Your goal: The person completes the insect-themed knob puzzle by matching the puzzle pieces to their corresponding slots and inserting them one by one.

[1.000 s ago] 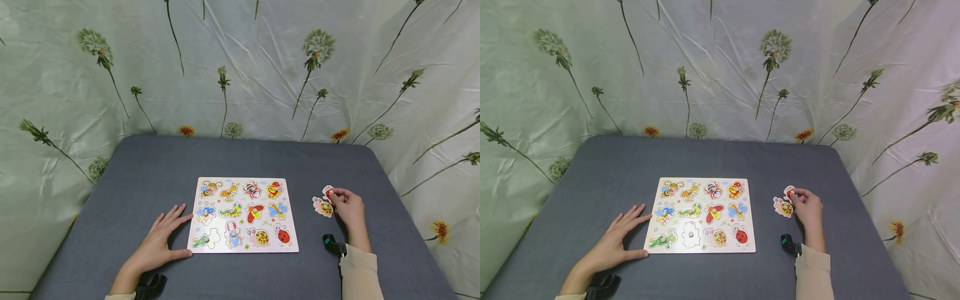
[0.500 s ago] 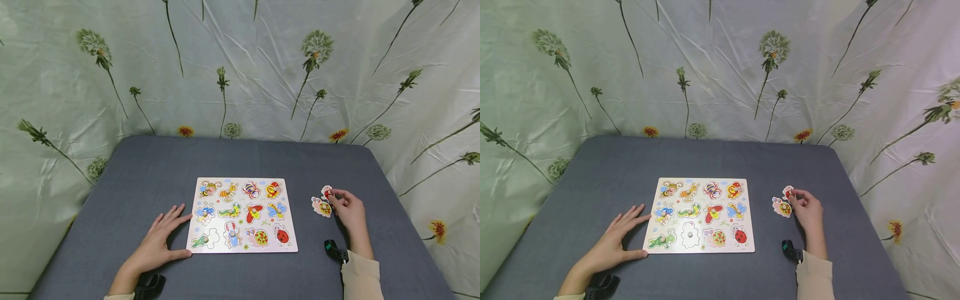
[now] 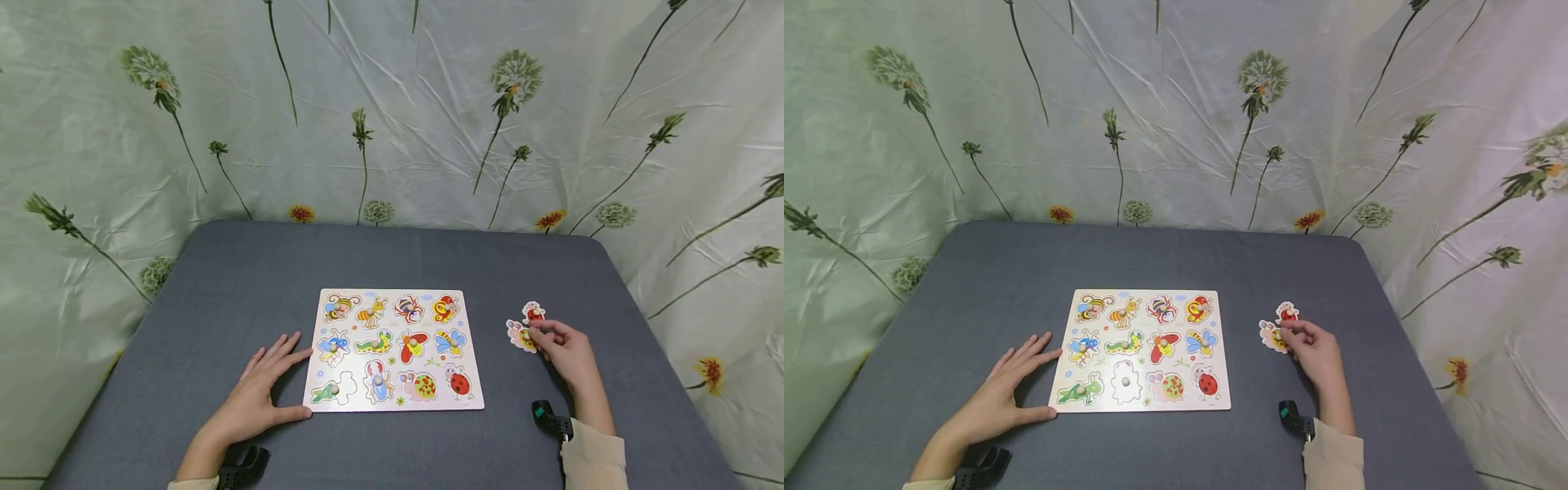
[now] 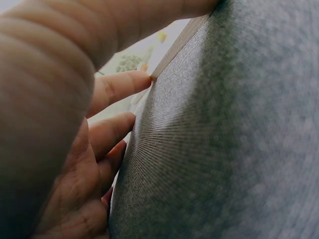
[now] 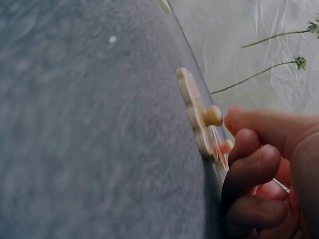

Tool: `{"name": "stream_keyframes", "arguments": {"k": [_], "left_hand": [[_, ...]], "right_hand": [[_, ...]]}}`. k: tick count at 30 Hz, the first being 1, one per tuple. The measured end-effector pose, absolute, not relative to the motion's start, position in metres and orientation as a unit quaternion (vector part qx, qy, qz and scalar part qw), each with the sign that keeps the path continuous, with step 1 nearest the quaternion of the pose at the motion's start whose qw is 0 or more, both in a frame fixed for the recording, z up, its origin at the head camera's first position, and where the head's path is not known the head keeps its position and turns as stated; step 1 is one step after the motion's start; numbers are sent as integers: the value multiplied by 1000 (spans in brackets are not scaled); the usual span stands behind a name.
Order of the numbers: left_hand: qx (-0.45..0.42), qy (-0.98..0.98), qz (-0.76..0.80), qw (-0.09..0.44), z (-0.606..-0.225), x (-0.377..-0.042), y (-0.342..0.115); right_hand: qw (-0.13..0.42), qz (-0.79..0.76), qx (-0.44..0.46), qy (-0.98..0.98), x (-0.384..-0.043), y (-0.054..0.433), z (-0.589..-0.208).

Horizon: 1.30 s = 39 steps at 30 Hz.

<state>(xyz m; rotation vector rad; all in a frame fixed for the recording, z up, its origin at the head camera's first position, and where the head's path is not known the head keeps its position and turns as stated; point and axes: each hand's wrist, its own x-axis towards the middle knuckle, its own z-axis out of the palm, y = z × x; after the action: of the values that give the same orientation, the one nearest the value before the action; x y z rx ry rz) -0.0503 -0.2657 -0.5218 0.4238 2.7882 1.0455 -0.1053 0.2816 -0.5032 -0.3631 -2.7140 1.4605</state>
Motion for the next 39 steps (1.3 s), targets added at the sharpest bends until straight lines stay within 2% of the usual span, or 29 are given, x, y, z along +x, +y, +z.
{"name": "stream_keyframes", "arguments": {"k": [5, 39], "left_hand": [[141, 925, 346, 66, -522, -50, -267], [143, 929, 337, 62, -521, -50, -265]], "right_hand": [[2, 466, -109, -878, -101, 283, -504], [-12, 409, -107, -906, -100, 280, -506]]}}
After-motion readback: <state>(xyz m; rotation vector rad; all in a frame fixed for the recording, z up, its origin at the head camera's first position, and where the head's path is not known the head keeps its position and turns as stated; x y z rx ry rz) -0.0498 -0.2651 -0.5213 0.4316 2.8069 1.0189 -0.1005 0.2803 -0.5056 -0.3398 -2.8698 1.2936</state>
